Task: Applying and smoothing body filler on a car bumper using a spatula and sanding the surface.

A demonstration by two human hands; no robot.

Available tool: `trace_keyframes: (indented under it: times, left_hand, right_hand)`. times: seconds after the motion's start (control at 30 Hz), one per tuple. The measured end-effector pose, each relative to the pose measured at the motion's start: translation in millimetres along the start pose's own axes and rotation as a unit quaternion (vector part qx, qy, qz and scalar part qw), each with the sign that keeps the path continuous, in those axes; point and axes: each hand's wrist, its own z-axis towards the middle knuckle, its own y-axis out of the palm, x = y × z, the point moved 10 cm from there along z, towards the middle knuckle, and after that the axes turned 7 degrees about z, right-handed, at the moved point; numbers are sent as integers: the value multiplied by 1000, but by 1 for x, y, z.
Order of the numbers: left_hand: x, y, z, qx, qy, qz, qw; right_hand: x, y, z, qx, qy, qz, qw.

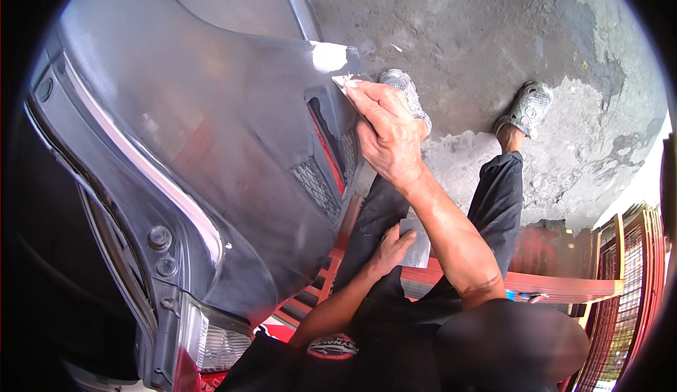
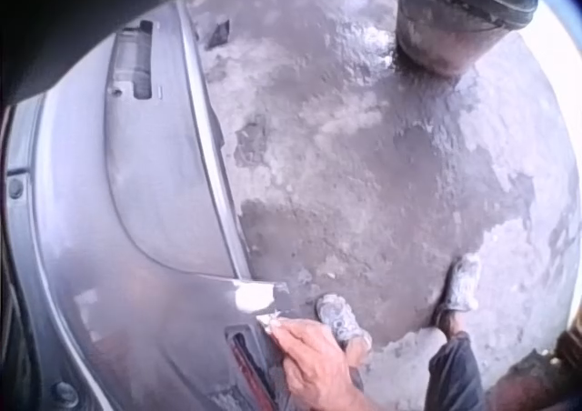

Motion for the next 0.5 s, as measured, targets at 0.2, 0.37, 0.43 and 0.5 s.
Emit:
trace_keyframes:
  times: [0.2, 0.37, 0.43, 0.5]
  left_hand:
    - [-10, 5, 1, -32, -39, 35, 998]
    - [-16, 6, 3, -17, -22, 32, 999]
    - [-20, 8, 3, -28, -26, 26, 999]
    - [-21, 8, 4, -24, -19, 21, 999]
  right_hand:
    - [41, -30, 23, 36, 211, -88, 973]
    - [43, -12, 43, 7, 254, -80, 964]
    - [39, -8, 49, 1, 277, -70, 958]
    - [30, -4, 53, -3, 283, -62, 957]
